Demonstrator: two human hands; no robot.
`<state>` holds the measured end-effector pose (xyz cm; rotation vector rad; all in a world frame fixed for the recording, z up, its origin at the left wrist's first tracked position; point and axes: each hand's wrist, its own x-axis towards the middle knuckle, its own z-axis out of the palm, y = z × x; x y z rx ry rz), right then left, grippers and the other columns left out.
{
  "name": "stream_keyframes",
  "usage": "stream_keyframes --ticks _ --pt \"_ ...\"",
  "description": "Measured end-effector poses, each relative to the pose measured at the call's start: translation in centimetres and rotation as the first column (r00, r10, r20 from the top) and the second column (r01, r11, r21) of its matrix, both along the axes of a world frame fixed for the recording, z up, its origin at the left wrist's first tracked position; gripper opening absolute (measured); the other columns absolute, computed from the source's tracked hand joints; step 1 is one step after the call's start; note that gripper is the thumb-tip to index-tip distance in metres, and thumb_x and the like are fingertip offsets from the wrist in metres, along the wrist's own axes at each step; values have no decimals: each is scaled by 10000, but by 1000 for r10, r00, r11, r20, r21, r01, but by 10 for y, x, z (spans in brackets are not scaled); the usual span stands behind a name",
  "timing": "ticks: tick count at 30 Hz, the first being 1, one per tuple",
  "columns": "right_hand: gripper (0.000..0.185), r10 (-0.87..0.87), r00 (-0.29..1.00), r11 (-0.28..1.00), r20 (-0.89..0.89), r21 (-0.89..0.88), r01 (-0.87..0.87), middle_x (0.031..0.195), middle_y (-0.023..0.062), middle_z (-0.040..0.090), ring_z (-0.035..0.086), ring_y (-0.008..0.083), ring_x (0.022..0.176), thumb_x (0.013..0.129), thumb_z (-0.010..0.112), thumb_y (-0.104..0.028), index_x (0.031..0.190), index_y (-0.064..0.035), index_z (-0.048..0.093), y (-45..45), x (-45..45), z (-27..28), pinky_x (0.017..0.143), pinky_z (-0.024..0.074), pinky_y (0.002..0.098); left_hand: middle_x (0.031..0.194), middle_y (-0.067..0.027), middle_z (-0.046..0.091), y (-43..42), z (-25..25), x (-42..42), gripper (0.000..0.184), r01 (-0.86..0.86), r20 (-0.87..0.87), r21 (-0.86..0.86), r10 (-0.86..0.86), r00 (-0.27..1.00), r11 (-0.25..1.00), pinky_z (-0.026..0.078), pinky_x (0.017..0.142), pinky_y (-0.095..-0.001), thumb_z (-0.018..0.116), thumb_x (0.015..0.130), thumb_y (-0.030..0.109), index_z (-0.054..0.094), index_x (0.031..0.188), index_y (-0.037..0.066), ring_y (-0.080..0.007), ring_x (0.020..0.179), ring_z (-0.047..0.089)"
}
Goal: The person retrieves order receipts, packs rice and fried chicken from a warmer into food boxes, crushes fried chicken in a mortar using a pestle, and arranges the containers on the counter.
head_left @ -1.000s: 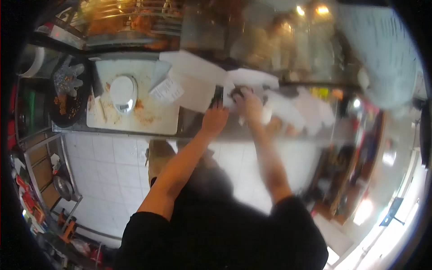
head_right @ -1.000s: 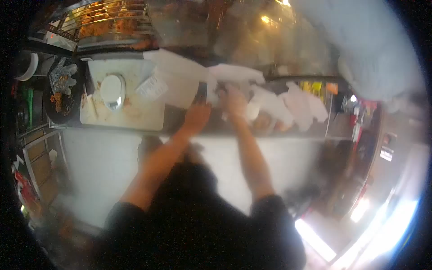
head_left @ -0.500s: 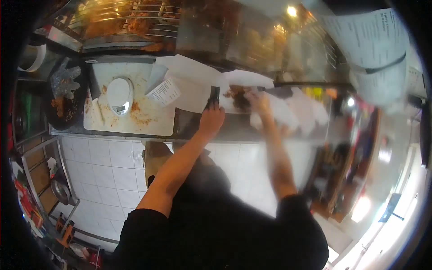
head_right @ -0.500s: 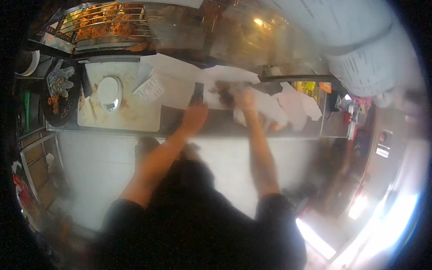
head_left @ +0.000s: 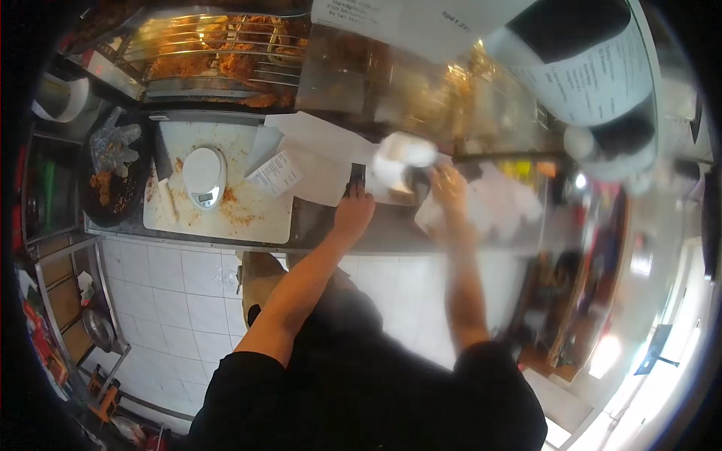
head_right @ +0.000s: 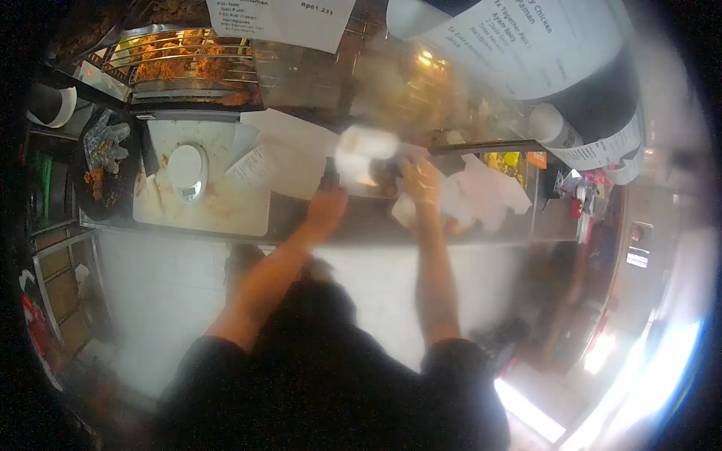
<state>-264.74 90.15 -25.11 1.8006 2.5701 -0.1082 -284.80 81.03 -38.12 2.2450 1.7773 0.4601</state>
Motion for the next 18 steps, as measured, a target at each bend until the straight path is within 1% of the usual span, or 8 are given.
stream_keyframes --ticks 3,4,7,10,12,15,17,18 --pt "315 206 979 910 -2 368 -190 1130 146 631 602 328 1032 847 619 -111 1159 -69 607 -23 28 -25 872 480 449 1185 -282 594 0 28 -11 211 48 126 -231 -19 992 972 571 751 -404 598 821 163 647 945 0 -352 1089 615" --pt "341 110 993 930 -31 357 -92 1164 143 623 594 324 1071 867 603 -109 1207 -81 590 -39 30 -26 905 472 435 1196 -279 594 -6 45 -20 244 97 253 -399 8 967 912 562 802 -415 590 848 179 648 1004 0 -356 1118 601" --pt "676 -184 979 946 90 288 151 1294 141 580 542 315 1202 778 744 -325 1355 -71 502 -107 26 -20 973 431 428 1198 -196 627 -70 68 -68 315 6 524 -242 125 843 970 501 914 -439 565 909 240 629 1143 39 -352 1081 608" --pt "616 -545 618 822 -567 -508 259 1396 164 494 493 326 1253 865 662 -311 1390 -58 462 -106 -64 31 1017 384 422 1176 -163 643 -131 95 -151 307 -57 476 -500 330 815 864 491 904 -435 573 914 271 651 1125 61 -359 1054 615" --pt "390 -112 796 962 -595 -266 -64 1242 150 613 593 285 1134 903 615 -132 1288 -84 577 -100 -90 -27 968 455 372 1161 -160 649 -168 94 -200 297 -162 353 -582 426 833 797 491 899 -429 575 912 272 662 1103 61 -357 1053 616" --pt "417 -298 683 840 -667 -523 -144 1231 167 610 582 297 1129 895 623 -200 1282 -54 566 -90 -253 -24 970 443 377 1101 -162 670 -203 98 -257 275 -200 99 -608 324 941 768 501 874 -422 572 908 254 673 1050 40 -363 1013 630" --pt "447 -407 619 726 -672 -649 -228 1224 178 608 574 305 1126 890 629 -246 1277 -34 559 -76 -357 -14 971 436 380 1053 -165 681 -216 87 -276 245 -467 349 -556 703 620 688 513 845 -409 577 896 215 671 1023 28 -371 967 643" --pt "474 -427 518 678 -741 -642 -358 1211 172 617 583 287 1116 895 635 -284 1285 -25 557 -68 -403 -17 961 444 365 1041 -170 683 -217 77 -285 250 -546 295 -491 719 629 679 522 824 -397 589 890 204 663 1040 18 -360 939 657"
